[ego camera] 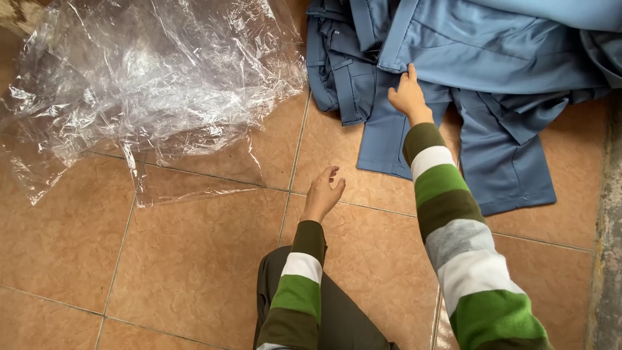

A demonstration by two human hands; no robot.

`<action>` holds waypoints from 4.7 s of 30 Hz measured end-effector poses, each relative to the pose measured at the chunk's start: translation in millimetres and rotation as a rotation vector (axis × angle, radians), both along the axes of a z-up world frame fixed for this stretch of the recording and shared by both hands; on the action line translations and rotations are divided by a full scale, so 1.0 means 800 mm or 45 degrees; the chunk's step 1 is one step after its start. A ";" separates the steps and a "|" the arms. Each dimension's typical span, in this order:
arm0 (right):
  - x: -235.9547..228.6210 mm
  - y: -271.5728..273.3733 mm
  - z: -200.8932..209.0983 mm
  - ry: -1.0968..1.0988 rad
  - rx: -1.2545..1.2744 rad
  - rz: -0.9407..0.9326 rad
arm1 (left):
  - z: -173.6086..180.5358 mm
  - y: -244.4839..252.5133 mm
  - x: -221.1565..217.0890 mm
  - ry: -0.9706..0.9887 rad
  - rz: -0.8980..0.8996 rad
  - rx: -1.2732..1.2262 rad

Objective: The person picks up a pair of blue trousers from a pile, spreads them out on the floor, and folds them into a compact rectangle.

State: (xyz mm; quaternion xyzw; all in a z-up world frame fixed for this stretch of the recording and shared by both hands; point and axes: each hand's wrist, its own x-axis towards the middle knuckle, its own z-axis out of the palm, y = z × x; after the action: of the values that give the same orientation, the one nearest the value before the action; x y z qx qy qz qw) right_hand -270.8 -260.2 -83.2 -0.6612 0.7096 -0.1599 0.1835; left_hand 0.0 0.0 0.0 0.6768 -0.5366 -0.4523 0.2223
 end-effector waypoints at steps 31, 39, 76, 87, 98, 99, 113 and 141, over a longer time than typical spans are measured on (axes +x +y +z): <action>0.157 0.278 0.122 -0.482 0.304 0.257 | -0.064 0.042 0.016 0.324 0.635 0.045; 0.213 0.234 0.022 -0.088 0.296 -0.097 | -0.029 0.051 0.015 0.280 0.673 -0.008; 0.012 0.248 -0.068 0.823 0.186 0.518 | 0.304 0.244 0.378 0.369 1.787 -1.766; 0.220 0.335 0.068 -0.122 0.760 0.813 | 0.135 0.144 0.210 0.659 1.276 -1.150; 0.188 0.363 -0.125 -0.298 0.527 0.244 | 0.141 0.119 0.147 0.792 0.306 -0.974; 0.211 0.363 -0.088 -0.541 0.554 0.209 | 0.133 0.123 0.142 0.650 0.308 -0.847; 0.204 0.307 0.143 -2.700 0.709 0.590 | 0.119 0.132 0.087 -0.553 0.113 -0.366; 0.487 0.429 0.324 -1.666 1.022 1.803 | 0.102 0.245 0.224 0.164 1.681 -1.255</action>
State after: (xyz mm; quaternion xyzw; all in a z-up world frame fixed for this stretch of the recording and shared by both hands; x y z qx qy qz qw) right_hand 119.1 82.9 176.0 -0.6007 -0.0771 -0.0951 0.7900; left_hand 179.2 196.1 81.9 0.6506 -0.1517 0.0207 0.7438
